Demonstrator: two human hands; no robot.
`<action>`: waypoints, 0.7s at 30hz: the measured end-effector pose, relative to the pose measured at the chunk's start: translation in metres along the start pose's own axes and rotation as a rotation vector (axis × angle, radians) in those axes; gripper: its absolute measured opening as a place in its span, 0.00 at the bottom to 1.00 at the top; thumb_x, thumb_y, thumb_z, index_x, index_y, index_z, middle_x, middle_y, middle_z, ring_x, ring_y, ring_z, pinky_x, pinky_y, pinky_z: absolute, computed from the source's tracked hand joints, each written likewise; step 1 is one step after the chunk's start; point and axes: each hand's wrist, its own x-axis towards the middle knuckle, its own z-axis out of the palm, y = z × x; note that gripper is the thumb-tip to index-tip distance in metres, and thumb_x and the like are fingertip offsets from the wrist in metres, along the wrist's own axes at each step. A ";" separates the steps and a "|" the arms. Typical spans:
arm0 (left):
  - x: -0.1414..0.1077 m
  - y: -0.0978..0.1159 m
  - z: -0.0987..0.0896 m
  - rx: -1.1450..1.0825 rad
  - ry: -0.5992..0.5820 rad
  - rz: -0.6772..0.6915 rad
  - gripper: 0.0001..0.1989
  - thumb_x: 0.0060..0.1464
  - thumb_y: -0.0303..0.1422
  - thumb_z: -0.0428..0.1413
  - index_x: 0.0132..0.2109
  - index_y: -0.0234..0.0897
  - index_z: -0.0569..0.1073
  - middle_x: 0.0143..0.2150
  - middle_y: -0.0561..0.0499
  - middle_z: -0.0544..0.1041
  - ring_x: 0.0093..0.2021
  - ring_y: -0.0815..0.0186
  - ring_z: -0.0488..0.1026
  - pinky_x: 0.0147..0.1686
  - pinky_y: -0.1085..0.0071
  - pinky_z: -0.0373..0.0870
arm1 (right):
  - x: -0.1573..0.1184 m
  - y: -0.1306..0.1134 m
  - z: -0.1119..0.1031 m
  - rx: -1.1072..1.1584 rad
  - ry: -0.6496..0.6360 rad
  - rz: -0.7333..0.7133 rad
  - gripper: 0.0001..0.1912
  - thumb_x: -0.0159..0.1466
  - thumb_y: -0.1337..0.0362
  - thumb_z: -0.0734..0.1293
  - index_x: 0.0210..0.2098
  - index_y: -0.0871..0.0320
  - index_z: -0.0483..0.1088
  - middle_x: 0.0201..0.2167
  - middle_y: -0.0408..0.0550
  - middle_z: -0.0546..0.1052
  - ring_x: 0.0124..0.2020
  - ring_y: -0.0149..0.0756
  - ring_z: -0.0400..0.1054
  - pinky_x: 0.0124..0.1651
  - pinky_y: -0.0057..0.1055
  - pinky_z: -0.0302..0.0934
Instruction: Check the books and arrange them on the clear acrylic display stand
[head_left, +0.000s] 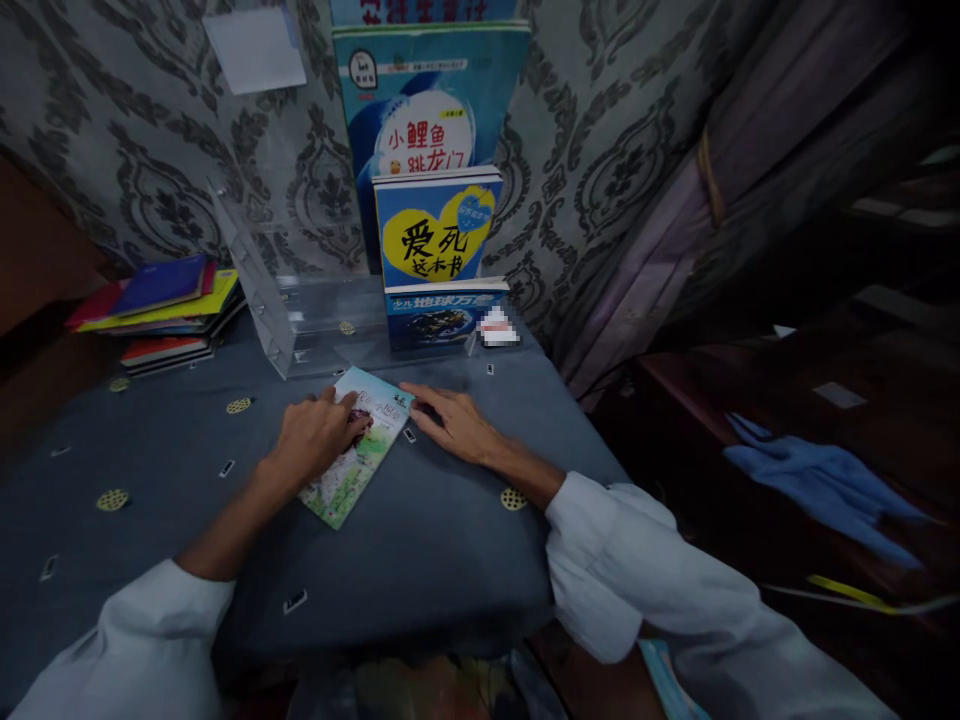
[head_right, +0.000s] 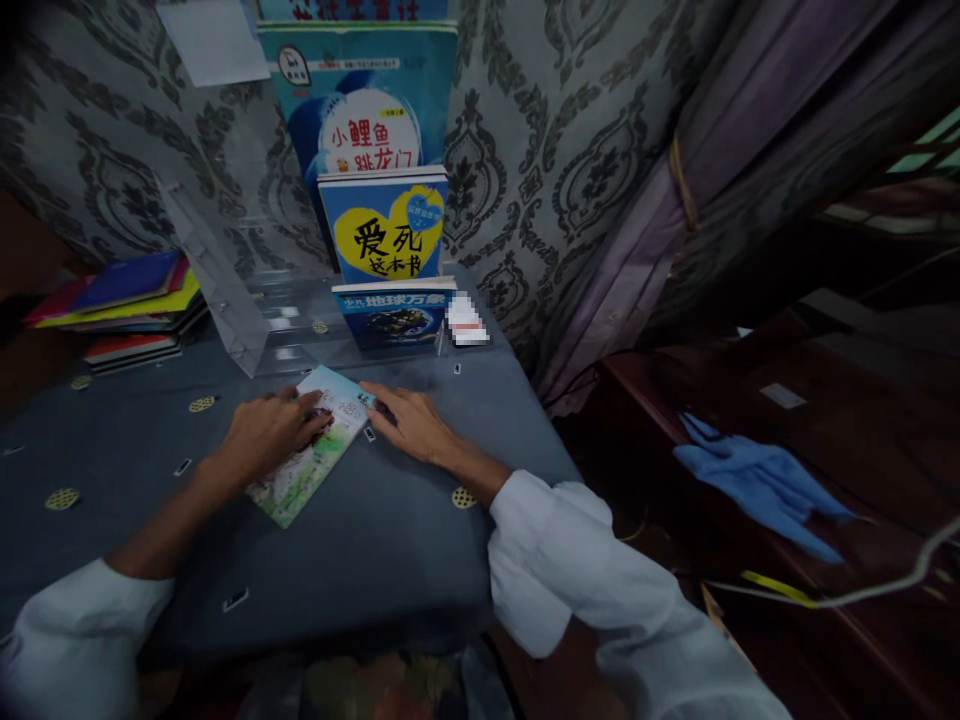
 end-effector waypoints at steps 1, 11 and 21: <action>0.000 0.002 -0.001 0.012 0.006 -0.015 0.25 0.69 0.46 0.44 0.62 0.37 0.70 0.53 0.37 0.75 0.45 0.46 0.78 0.37 0.59 0.73 | 0.002 0.002 0.001 -0.006 -0.002 0.000 0.24 0.73 0.59 0.58 0.65 0.59 0.63 0.50 0.55 0.79 0.49 0.41 0.75 0.53 0.39 0.68; 0.018 -0.002 0.025 -0.074 0.207 -0.038 0.20 0.70 0.39 0.43 0.55 0.33 0.73 0.50 0.36 0.72 0.44 0.50 0.77 0.35 0.63 0.73 | 0.033 0.034 0.017 -0.121 -0.094 0.010 0.22 0.72 0.65 0.58 0.64 0.61 0.65 0.64 0.60 0.69 0.66 0.46 0.63 0.68 0.48 0.59; 0.015 0.007 0.029 0.011 0.298 0.067 0.18 0.70 0.33 0.42 0.53 0.32 0.74 0.47 0.36 0.74 0.51 0.48 0.72 0.41 0.58 0.74 | 0.037 0.037 0.021 -0.167 -0.107 0.002 0.22 0.71 0.65 0.59 0.62 0.66 0.67 0.66 0.64 0.67 0.68 0.46 0.60 0.70 0.46 0.55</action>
